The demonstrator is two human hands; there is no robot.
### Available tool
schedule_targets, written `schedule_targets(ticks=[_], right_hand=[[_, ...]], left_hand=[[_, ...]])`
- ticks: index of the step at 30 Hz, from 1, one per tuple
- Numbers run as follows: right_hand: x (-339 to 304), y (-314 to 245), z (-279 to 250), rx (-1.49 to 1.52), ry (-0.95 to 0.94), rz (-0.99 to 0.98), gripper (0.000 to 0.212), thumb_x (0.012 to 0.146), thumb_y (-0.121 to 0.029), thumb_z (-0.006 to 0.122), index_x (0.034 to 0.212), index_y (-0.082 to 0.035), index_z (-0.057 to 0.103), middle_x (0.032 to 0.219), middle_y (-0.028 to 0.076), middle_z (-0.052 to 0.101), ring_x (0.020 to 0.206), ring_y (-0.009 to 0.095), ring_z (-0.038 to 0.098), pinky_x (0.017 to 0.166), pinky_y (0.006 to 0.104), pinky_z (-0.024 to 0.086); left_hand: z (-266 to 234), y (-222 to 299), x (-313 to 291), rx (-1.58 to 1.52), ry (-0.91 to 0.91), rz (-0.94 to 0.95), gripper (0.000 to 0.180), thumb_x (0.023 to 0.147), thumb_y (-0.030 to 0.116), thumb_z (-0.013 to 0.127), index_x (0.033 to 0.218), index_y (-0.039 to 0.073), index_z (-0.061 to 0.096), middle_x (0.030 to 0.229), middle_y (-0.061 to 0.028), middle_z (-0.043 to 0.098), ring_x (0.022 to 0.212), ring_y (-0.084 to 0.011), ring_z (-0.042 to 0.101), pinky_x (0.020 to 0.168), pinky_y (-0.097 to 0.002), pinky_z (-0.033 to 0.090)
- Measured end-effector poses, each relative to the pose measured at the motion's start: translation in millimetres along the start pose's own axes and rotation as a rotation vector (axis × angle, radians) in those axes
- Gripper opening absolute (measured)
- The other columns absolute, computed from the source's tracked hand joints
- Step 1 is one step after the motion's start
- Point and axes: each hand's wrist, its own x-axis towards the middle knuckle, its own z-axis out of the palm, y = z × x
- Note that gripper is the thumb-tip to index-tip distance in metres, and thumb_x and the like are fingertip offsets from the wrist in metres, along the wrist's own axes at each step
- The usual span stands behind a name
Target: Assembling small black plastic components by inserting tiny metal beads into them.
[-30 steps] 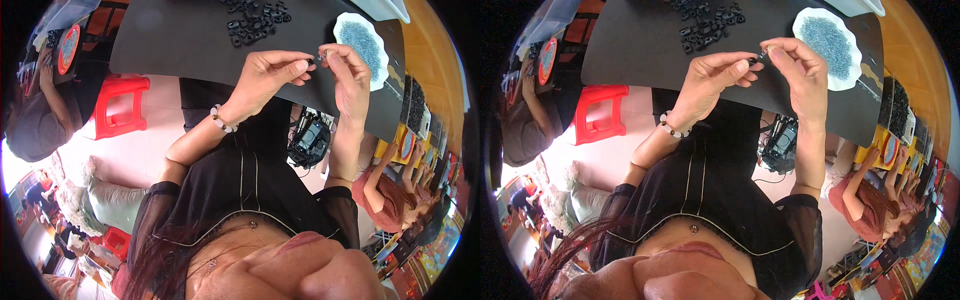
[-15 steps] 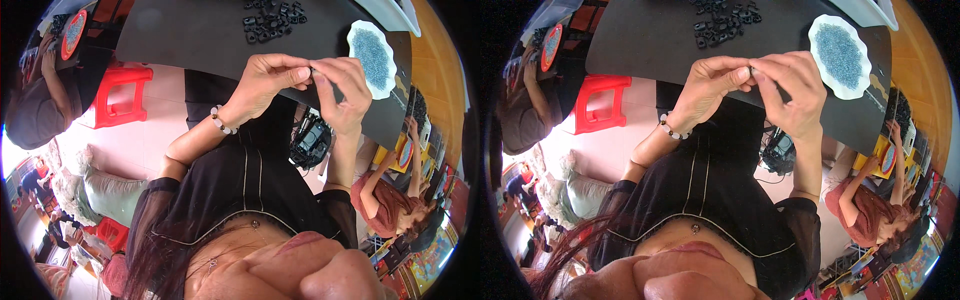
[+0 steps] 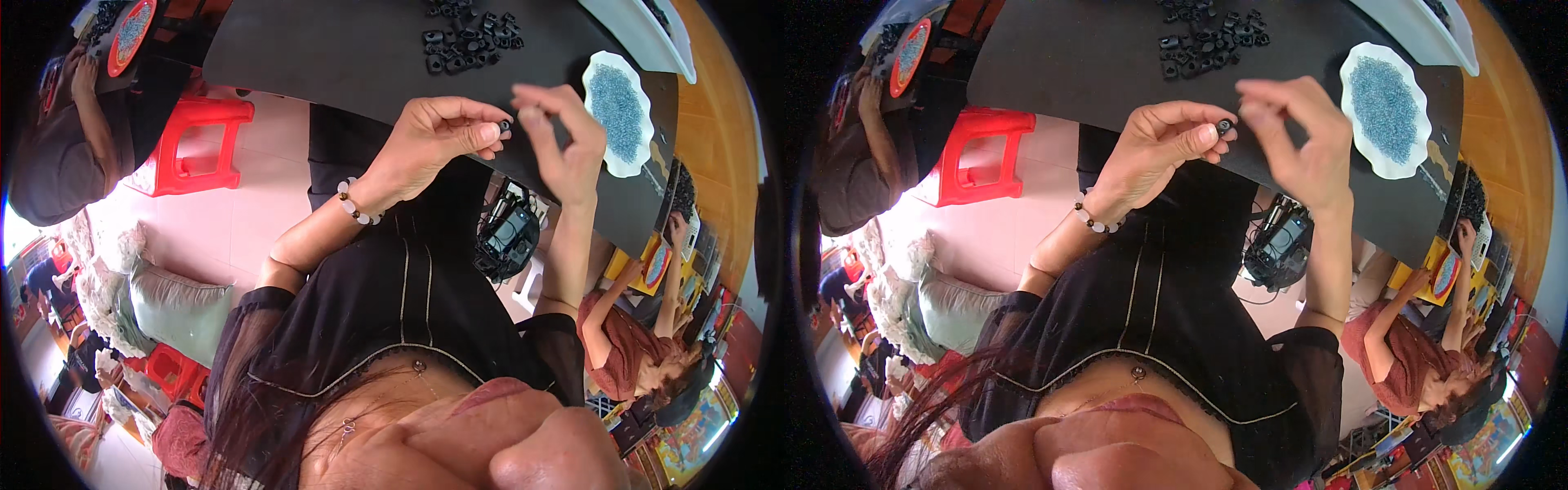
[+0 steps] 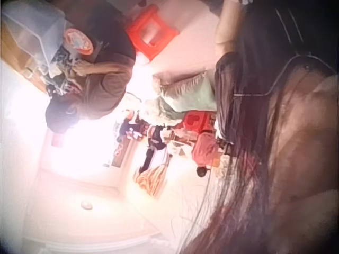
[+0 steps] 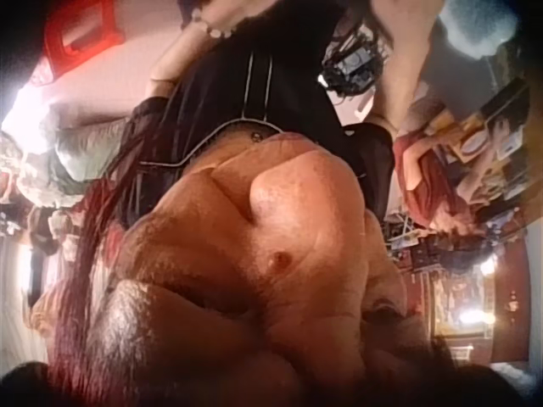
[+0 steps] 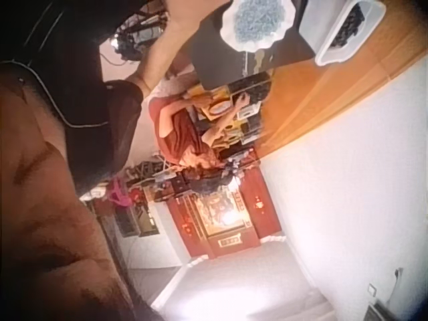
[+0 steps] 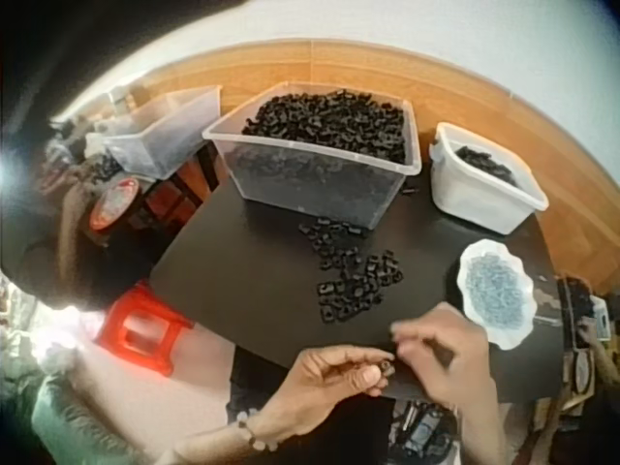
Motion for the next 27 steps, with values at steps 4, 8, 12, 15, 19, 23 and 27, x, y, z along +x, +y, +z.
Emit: schedule_targets(ticks=[4,8,12,15,19,23,27], right_hand=[[20,21,8,-0.058,0.081,0.243,0.022,0.080,-0.013,0.074,0.100,-0.004,0.071,0.089,0.010,0.069,0.077,0.021,0.063,0.073,0.0297,0.050],[34,28,22,-0.395,0.055,0.110,0.024,0.079,-0.016,0.075,0.098,-0.004,0.069,0.092,0.009,0.070,0.084,0.024,0.063,0.079,0.0358,0.050],[36,38,29,-0.393,0.022,0.125,0.022,0.082,-0.016,0.074,0.099,-0.003,0.068,0.093,0.007,0.071,0.085,0.020,0.065,0.079,0.0345,0.051],[30,34,26,0.032,0.123,0.264,0.017,0.087,-0.014,0.070,0.098,-0.001,0.067,0.095,0.007,0.071,0.084,0.014,0.066,0.075,0.0292,0.052],[16,8,16,0.625,0.053,0.383,0.017,0.094,-0.008,0.061,0.105,0.004,0.065,0.095,0.010,0.069,0.083,0.012,0.065,0.073,0.0240,0.052],[-7,2,14,0.879,-0.009,0.401,0.026,0.093,-0.008,0.063,0.116,0.004,0.064,0.091,0.008,0.067,0.077,0.011,0.062,0.071,0.0236,0.050],[-17,-6,15,0.869,0.050,0.435,0.023,0.091,-0.009,0.066,0.111,0.005,0.065,0.090,0.009,0.067,0.074,0.011,0.061,0.071,0.0232,0.049]], left_hand=[[2,4,-3,0.105,0.038,0.036,0.027,0.091,0.011,0.068,0.115,-0.002,0.067,0.100,-0.0112,0.070,0.089,-0.0131,0.066,0.077,-0.0258,0.056],[-3,4,-5,0.116,0.056,0.072,0.026,0.091,0.012,0.068,0.114,-0.001,0.068,0.099,-0.0096,0.070,0.086,-0.0123,0.066,0.076,-0.0256,0.056],[-8,5,-8,0.074,0.061,0.082,0.026,0.091,0.012,0.068,0.113,-0.001,0.068,0.098,-0.0089,0.069,0.085,-0.0124,0.066,0.076,-0.0254,0.055],[-9,6,-8,0.077,0.057,0.095,0.026,0.091,0.012,0.068,0.114,0.000,0.068,0.098,-0.0089,0.070,0.084,-0.0126,0.066,0.076,-0.0255,0.056],[-7,6,-7,0.091,0.079,0.099,0.025,0.091,0.011,0.068,0.114,0.000,0.068,0.098,-0.0090,0.070,0.083,-0.0126,0.066,0.076,-0.0254,0.056],[-4,7,-6,0.163,0.088,0.120,0.025,0.090,0.011,0.069,0.113,0.001,0.069,0.098,-0.0091,0.070,0.084,-0.0122,0.067,0.075,-0.0250,0.056],[-3,2,-3,0.305,0.071,0.204,0.026,0.087,0.008,0.071,0.112,0.001,0.069,0.097,-0.0069,0.069,0.086,-0.0116,0.067,0.077,-0.0245,0.056]])
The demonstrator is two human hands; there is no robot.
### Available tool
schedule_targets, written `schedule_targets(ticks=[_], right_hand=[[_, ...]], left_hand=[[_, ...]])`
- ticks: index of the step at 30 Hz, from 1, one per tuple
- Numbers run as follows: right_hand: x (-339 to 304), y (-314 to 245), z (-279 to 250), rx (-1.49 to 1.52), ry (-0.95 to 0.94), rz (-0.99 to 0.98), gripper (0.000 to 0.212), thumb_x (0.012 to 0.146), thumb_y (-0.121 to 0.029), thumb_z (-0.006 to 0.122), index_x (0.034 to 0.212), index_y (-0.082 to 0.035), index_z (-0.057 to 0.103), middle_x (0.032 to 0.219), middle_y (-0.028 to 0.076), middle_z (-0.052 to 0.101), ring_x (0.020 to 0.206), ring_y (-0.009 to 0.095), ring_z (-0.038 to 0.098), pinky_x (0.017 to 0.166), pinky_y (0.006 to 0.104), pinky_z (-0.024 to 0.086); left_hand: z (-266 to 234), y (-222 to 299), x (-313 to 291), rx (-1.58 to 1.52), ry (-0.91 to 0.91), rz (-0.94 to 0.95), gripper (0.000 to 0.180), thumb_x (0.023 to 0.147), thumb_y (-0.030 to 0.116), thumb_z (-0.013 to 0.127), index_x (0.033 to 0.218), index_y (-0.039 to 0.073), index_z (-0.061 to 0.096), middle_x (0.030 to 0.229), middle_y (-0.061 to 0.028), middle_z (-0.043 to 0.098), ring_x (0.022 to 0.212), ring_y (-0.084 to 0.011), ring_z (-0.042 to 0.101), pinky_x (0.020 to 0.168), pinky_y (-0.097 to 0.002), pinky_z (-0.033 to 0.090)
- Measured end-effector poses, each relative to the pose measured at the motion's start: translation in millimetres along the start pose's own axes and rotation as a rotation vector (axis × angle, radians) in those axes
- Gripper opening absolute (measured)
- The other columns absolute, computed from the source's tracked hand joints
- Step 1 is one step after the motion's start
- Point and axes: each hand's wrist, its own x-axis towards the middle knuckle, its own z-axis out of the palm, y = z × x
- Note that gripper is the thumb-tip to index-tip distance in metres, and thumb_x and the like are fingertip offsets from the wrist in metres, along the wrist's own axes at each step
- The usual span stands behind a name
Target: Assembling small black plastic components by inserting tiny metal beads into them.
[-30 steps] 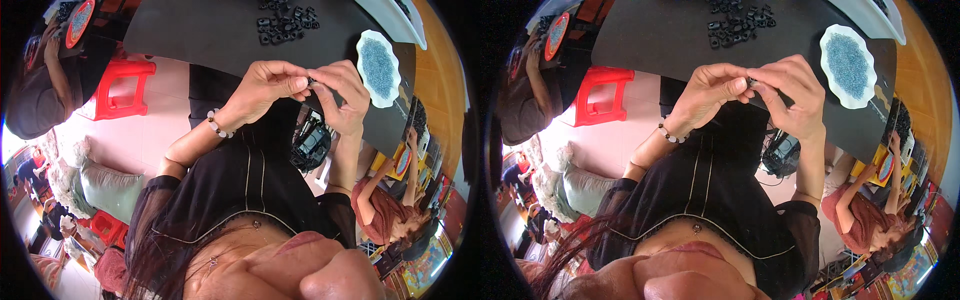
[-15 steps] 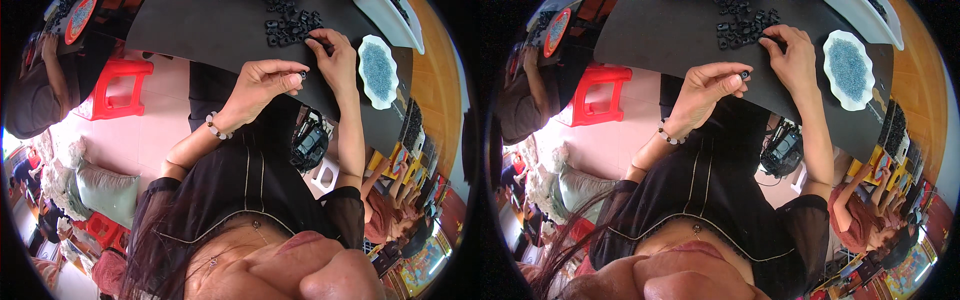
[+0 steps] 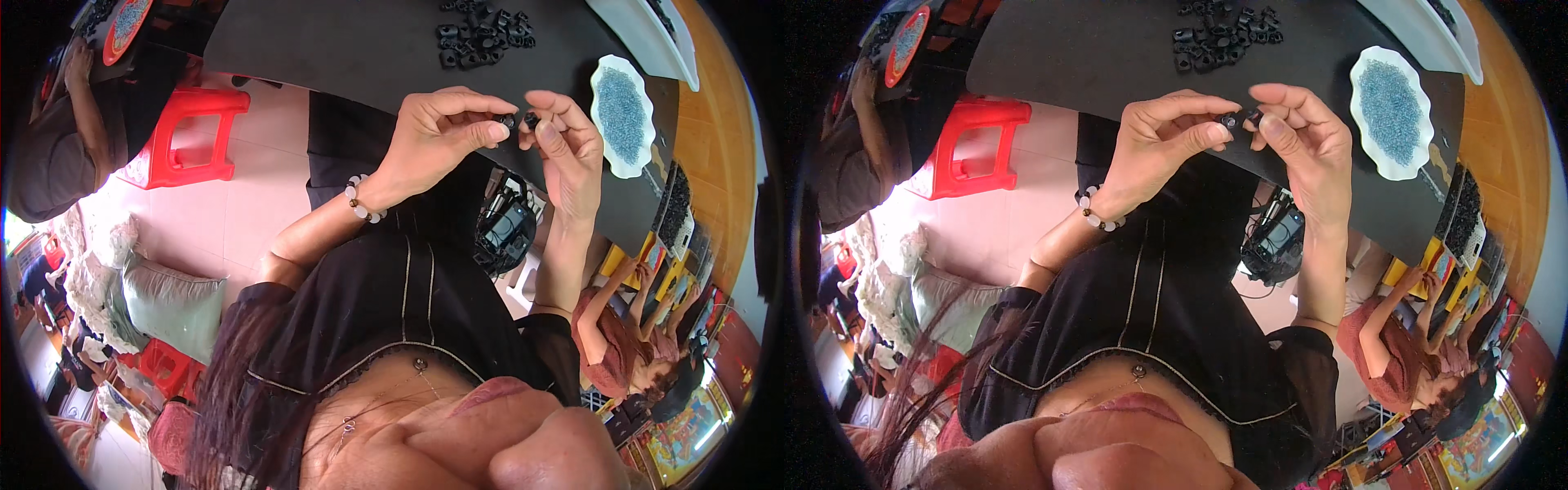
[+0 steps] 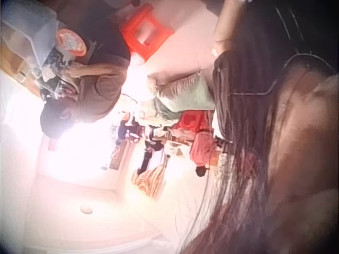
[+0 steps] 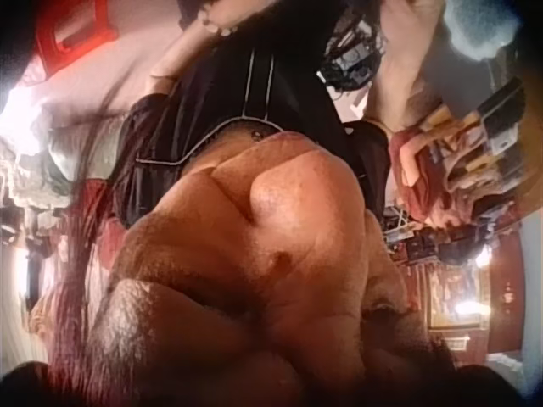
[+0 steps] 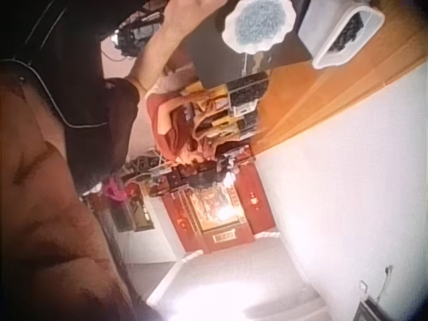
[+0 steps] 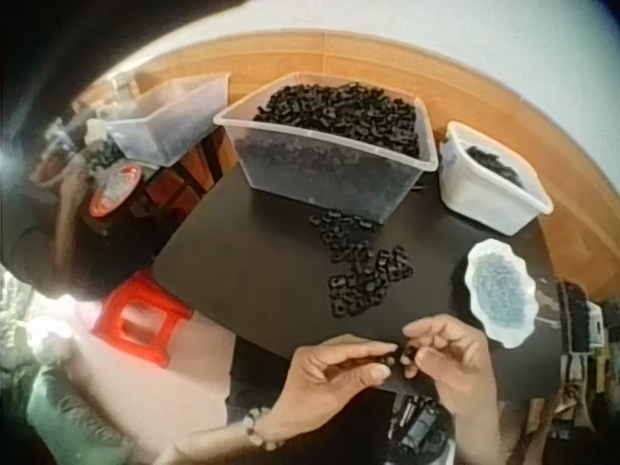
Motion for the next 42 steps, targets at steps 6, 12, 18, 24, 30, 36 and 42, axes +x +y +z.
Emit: schedule_targets(ticks=[6,12,18,24,30,36,42], right_hand=[[-8,2,-9,0.030,-0.040,0.027,0.020,0.088,-0.010,0.072,0.100,0.004,0.066,0.086,0.009,0.068,0.070,0.011,0.061,0.070,0.0226,0.049],[-10,1,-12,-0.001,-0.035,0.014,0.019,0.086,-0.012,0.074,0.093,0.004,0.068,0.082,0.007,0.066,0.069,0.010,0.060,0.068,0.0212,0.047],[-12,1,-14,-0.044,-0.085,0.039,0.014,0.085,-0.007,0.073,0.093,0.003,0.068,0.082,0.005,0.065,0.072,0.008,0.059,0.068,0.0207,0.046],[-14,-3,-11,-0.182,-0.074,0.065,0.008,0.085,-0.003,0.072,0.089,0.002,0.068,0.081,0.004,0.064,0.073,0.006,0.058,0.068,0.0200,0.045],[-15,-4,-9,-0.195,-0.101,0.105,0.004,0.084,0.000,0.070,0.083,0.001,0.067,0.080,0.003,0.064,0.072,0.006,0.058,0.067,0.0201,0.045],[-21,-5,3,-0.267,-0.047,0.085,0.007,0.084,0.002,0.070,0.080,0.001,0.065,0.077,0.002,0.063,0.071,0.005,0.056,0.066,0.0197,0.044],[-21,2,7,-0.421,0.025,-0.007,0.008,0.085,0.001,0.070,0.079,0.000,0.064,0.078,0.002,0.064,0.070,0.005,0.054,0.065,0.0199,0.044]], left_hand=[[8,-5,0,0.030,0.014,0.089,0.026,0.083,0.002,0.073,0.109,0.002,0.071,0.098,-0.0071,0.068,0.086,-0.0121,0.066,0.078,-0.0240,0.057],[7,-6,0,0.112,0.004,0.118,0.022,0.083,0.000,0.072,0.106,0.002,0.072,0.099,-0.0082,0.068,0.087,-0.0124,0.066,0.078,-0.0230,0.057],[8,-11,0,0.196,-0.012,0.177,0.023,0.082,-0.003,0.072,0.105,0.003,0.073,0.099,-0.0080,0.067,0.087,-0.0123,0.066,0.078,-0.0226,0.057],[8,-7,-4,0.408,0.010,0.279,0.023,0.079,-0.002,0.075,0.101,0.005,0.075,0.093,-0.0063,0.069,0.078,-0.0104,0.064,0.065,-0.0221,0.052],[14,-2,-10,0.527,0.072,0.397,0.024,0.077,-0.007,0.073,0.098,0.004,0.075,0.091,-0.0073,0.069,0.074,-0.0122,0.064,0.061,-0.0241,0.051],[14,-12,-14,0.616,0.118,0.524,0.033,0.074,-0.017,0.065,0.098,0.002,0.074,0.090,-0.0089,0.068,0.076,-0.0157,0.066,0.063,-0.0281,0.054],[14,-12,-9,0.738,0.125,0.616,0.036,0.067,-0.019,0.066,0.097,0.001,0.073,0.090,-0.0115,0.068,0.075,-0.0227,0.067,0.065,-0.0279,0.056]])
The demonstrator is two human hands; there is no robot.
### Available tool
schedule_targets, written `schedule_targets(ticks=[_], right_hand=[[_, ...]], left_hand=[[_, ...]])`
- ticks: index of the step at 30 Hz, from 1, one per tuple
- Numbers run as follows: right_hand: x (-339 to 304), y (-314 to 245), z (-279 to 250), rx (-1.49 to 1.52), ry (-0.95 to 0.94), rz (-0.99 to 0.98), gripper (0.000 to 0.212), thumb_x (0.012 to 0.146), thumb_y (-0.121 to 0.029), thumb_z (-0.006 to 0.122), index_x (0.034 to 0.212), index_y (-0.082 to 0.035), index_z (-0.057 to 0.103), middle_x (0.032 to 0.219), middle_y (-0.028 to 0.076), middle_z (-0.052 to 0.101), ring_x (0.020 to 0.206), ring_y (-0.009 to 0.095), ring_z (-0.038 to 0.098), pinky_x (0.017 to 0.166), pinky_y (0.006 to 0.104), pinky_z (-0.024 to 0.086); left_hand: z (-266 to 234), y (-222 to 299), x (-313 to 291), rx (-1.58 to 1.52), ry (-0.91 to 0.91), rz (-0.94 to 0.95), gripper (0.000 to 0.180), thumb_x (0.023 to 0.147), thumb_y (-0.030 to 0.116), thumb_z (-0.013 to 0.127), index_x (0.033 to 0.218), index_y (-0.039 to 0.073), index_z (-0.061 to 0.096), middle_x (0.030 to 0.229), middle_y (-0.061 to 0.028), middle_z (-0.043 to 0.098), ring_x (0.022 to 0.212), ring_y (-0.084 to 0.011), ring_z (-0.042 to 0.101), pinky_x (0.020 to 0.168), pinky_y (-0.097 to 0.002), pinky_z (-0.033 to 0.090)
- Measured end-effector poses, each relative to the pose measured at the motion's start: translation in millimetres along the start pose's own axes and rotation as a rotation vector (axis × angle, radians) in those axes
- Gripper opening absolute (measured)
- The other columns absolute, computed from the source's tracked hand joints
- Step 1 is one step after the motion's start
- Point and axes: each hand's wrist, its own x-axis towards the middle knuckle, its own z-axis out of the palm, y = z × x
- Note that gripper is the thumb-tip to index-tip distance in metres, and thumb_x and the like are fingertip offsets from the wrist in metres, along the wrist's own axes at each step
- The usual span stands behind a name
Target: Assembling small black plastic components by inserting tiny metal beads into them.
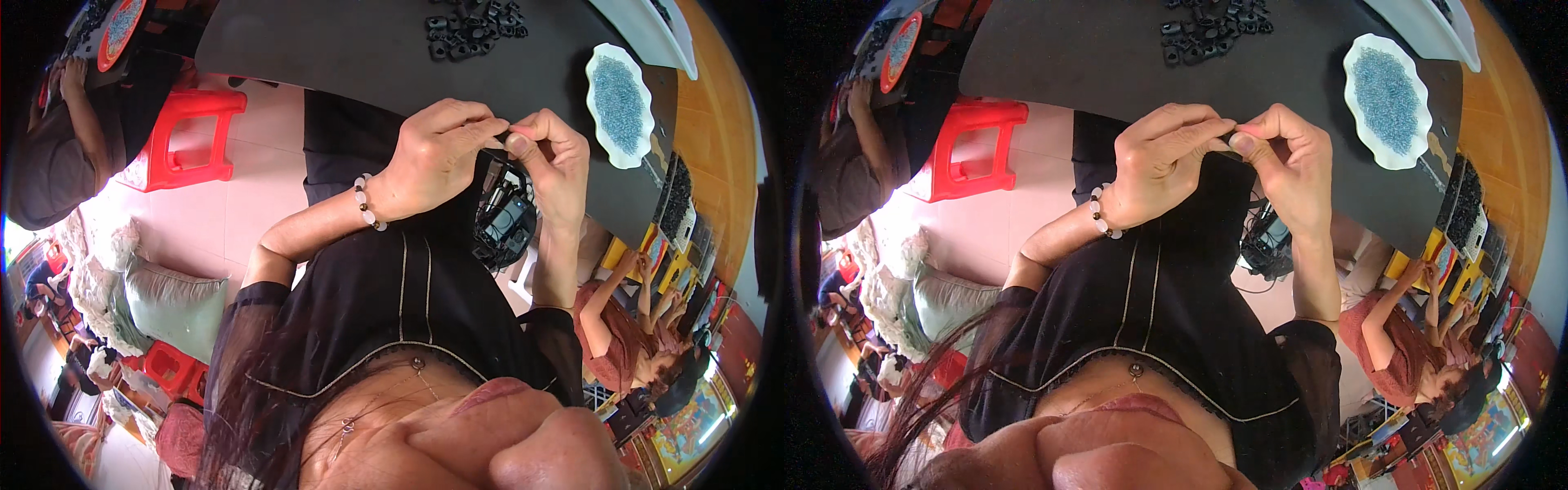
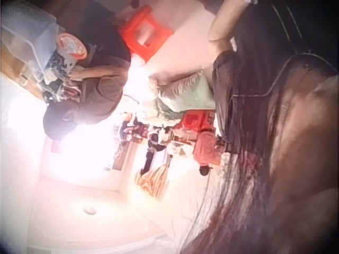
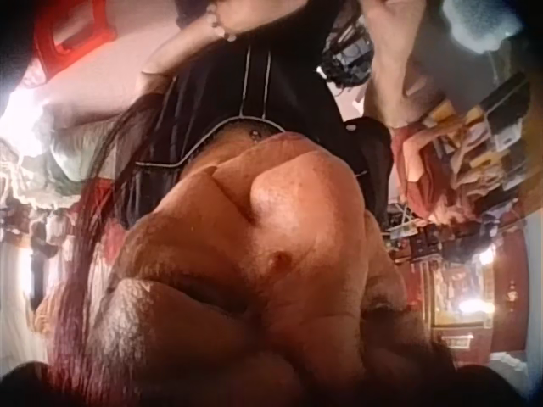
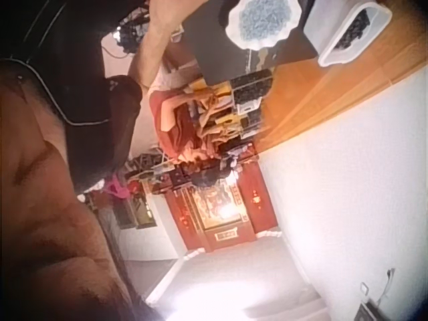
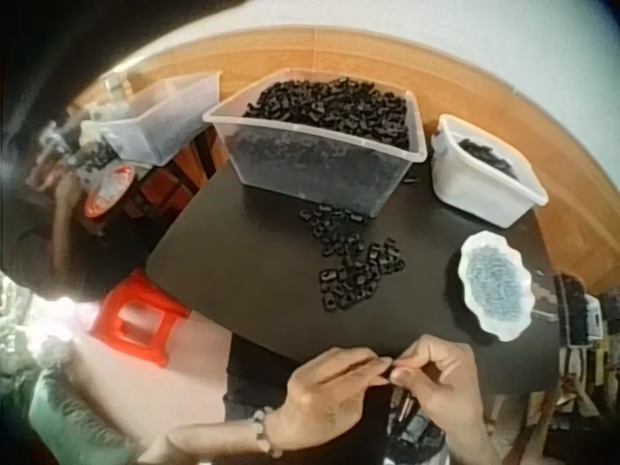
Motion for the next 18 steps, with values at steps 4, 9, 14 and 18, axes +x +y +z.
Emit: schedule_targets(ticks=[4,9,14,18], right_hand=[[4,3,-7,0.219,-0.058,0.080,0.009,0.087,-0.005,0.071,0.085,0.000,0.064,0.080,0.003,0.065,0.071,0.006,0.057,0.066,0.0199,0.046],[6,8,-10,0.509,-0.150,0.106,0.023,0.088,-0.014,0.073,0.100,0.002,0.062,0.090,0.006,0.066,0.075,0.009,0.060,0.067,0.0221,0.049],[-2,12,-8,0.621,-0.264,0.152,0.048,0.090,-0.027,0.070,0.120,0.008,0.057,0.101,0.010,0.065,0.081,0.012,0.063,0.073,0.0262,0.057],[-6,20,-15,0.579,-0.306,0.172,0.052,0.091,-0.031,0.068,0.121,0.010,0.057,0.104,0.011,0.065,0.084,0.012,0.063,0.075,0.0271,0.058]], left_hand=[[3,1,4,-0.048,0.043,-0.007,0.034,0.070,-0.017,0.067,0.098,0.002,0.073,0.091,-0.0105,0.069,0.074,-0.0194,0.066,0.065,-0.0270,0.055],[-1,4,11,-0.200,-0.037,-0.071,0.029,0.076,-0.011,0.071,0.100,0.004,0.074,0.098,-0.0089,0.065,0.077,-0.0141,0.064,0.065,-0.0235,0.055],[-8,10,13,-0.093,-0.066,-0.019,0.028,0.074,-0.003,0.075,0.099,0.009,0.075,0.104,-0.0076,0.059,0.091,-0.0193,0.060,0.073,-0.0287,0.053],[-8,16,14,-0.063,-0.056,-0.008,0.029,0.069,0.001,0.078,0.096,0.012,0.076,0.106,-0.0056,0.057,0.103,-0.0247,0.055,0.081,-0.0335,0.049]])
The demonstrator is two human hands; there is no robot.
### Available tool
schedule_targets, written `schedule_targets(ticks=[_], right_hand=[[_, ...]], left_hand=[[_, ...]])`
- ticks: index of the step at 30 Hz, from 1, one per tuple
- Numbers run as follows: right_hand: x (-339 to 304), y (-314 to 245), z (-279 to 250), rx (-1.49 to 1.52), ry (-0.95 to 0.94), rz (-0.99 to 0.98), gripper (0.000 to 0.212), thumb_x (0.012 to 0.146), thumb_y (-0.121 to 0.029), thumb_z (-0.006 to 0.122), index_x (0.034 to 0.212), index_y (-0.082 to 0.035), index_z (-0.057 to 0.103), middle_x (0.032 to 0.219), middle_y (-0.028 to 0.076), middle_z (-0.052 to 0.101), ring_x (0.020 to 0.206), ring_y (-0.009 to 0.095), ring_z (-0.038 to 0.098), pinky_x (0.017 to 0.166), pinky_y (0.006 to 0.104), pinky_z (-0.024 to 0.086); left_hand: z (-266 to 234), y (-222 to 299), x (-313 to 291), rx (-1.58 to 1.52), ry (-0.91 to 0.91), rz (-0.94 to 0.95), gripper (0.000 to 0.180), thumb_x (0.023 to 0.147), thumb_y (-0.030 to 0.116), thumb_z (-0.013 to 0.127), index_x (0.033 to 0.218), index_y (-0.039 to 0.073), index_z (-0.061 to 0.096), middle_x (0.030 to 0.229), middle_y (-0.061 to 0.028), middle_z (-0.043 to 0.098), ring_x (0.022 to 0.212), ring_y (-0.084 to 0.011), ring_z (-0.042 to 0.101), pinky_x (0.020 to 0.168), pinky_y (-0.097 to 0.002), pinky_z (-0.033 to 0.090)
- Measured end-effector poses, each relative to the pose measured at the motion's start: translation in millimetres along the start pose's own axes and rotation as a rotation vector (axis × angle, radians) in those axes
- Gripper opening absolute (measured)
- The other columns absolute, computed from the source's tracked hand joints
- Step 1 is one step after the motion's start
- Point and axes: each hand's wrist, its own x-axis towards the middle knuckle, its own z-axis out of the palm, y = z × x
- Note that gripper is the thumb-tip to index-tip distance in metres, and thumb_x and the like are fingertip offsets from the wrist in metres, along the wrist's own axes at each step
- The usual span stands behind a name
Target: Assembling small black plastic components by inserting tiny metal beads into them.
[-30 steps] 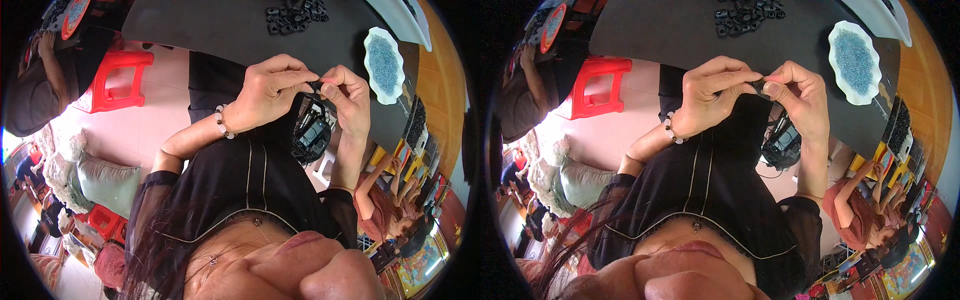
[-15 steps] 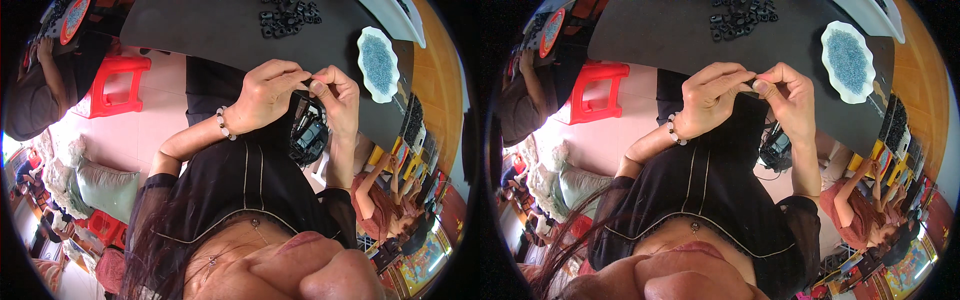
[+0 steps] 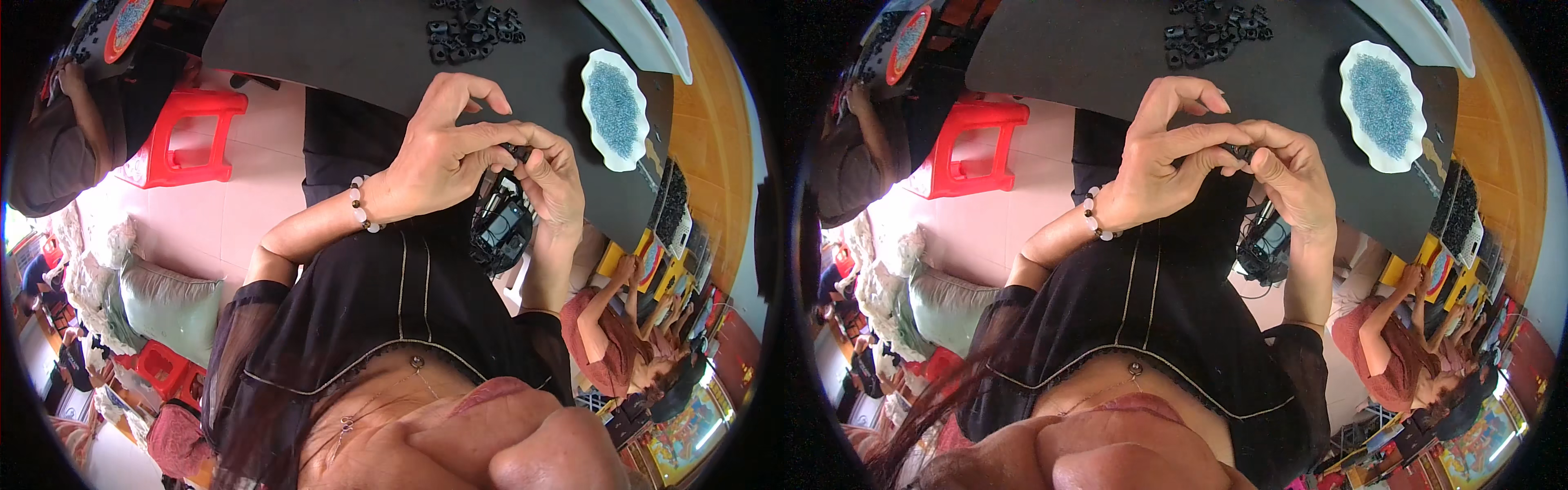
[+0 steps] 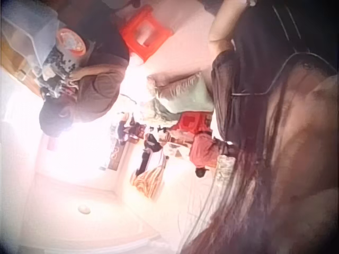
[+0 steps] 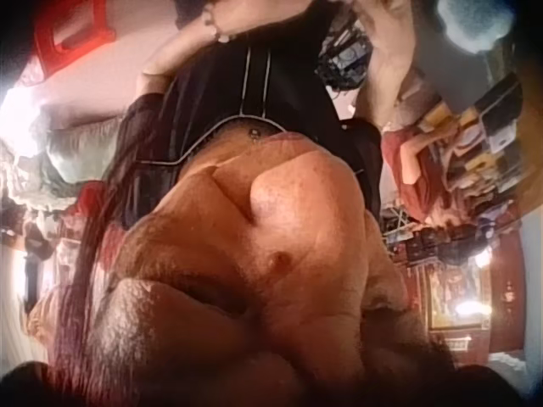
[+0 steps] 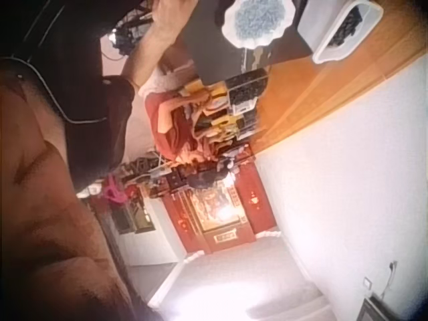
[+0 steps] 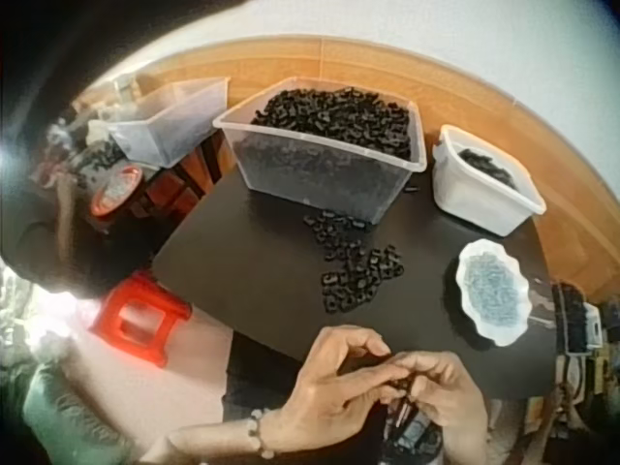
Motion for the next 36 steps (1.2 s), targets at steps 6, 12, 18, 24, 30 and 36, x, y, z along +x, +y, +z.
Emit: schedule_targets(ticks=[6,12,18,24,30,36], right_hand=[[2,9,5,0.051,-0.046,-0.101,0.050,0.090,-0.032,0.070,0.116,0.009,0.060,0.103,0.010,0.066,0.087,0.010,0.062,0.078,0.0216,0.050],[3,7,15,0.053,-0.005,-0.069,0.050,0.093,-0.034,0.066,0.115,0.010,0.060,0.104,0.011,0.066,0.089,0.011,0.062,0.079,0.0218,0.048],[3,3,21,0.059,0.114,-0.125,0.056,0.095,-0.043,0.058,0.117,0.009,0.059,0.102,0.013,0.065,0.087,0.013,0.063,0.078,0.0250,0.050],[-1,-8,15,-0.290,0.265,-0.207,0.034,0.093,-0.029,0.067,0.107,0.003,0.063,0.090,0.003,0.065,0.077,0.007,0.058,0.070,0.0192,0.046],[10,-23,16,-0.495,0.293,-0.180,0.015,0.089,-0.008,0.070,0.101,0.001,0.065,0.089,-0.001,0.063,0.079,0.003,0.054,0.073,0.0178,0.043],[60,-118,-45,-1.096,0.702,-0.641,0.022,0.091,-0.021,0.068,0.103,-0.002,0.070,0.083,-0.001,0.069,0.077,0.006,0.060,0.072,0.0211,0.047]], left_hand=[[1,-1,-3,-0.051,-0.013,0.027,0.028,0.068,-0.001,0.077,0.094,0.011,0.076,0.102,-0.0055,0.058,0.107,-0.0256,0.055,0.081,-0.0338,0.049],[-1,-4,-5,-0.118,0.012,-0.082,0.025,0.071,0.000,0.078,0.095,0.009,0.076,0.104,-0.0046,0.060,0.112,-0.0257,0.055,0.081,-0.0330,0.053],[-2,-10,-2,-0.036,0.073,0.009,0.029,0.069,0.005,0.081,0.097,0.009,0.076,0.097,-0.0050,0.069,0.101,-0.0233,0.062,0.079,-0.0320,0.054],[-3,-12,-3,0.043,0.083,-0.024,0.034,0.068,0.007,0.082,0.101,0.009,0.075,0.092,-0.0049,0.070,0.093,-0.0212,0.063,0.076,-0.0324,0.053],[1,-14,0,-0.056,0.089,-0.085,0.028,0.075,0.007,0.078,0.103,0.008,0.073,0.087,-0.0060,0.067,0.077,-0.0191,0.062,0.067,-0.0305,0.051],[-1,-24,-3,-0.239,0.084,-0.284,0.016,0.084,-0.002,0.065,0.096,0.003,0.074,0.085,-0.0045,0.066,0.063,-0.0061,0.057,0.058,-0.0206,0.046]])
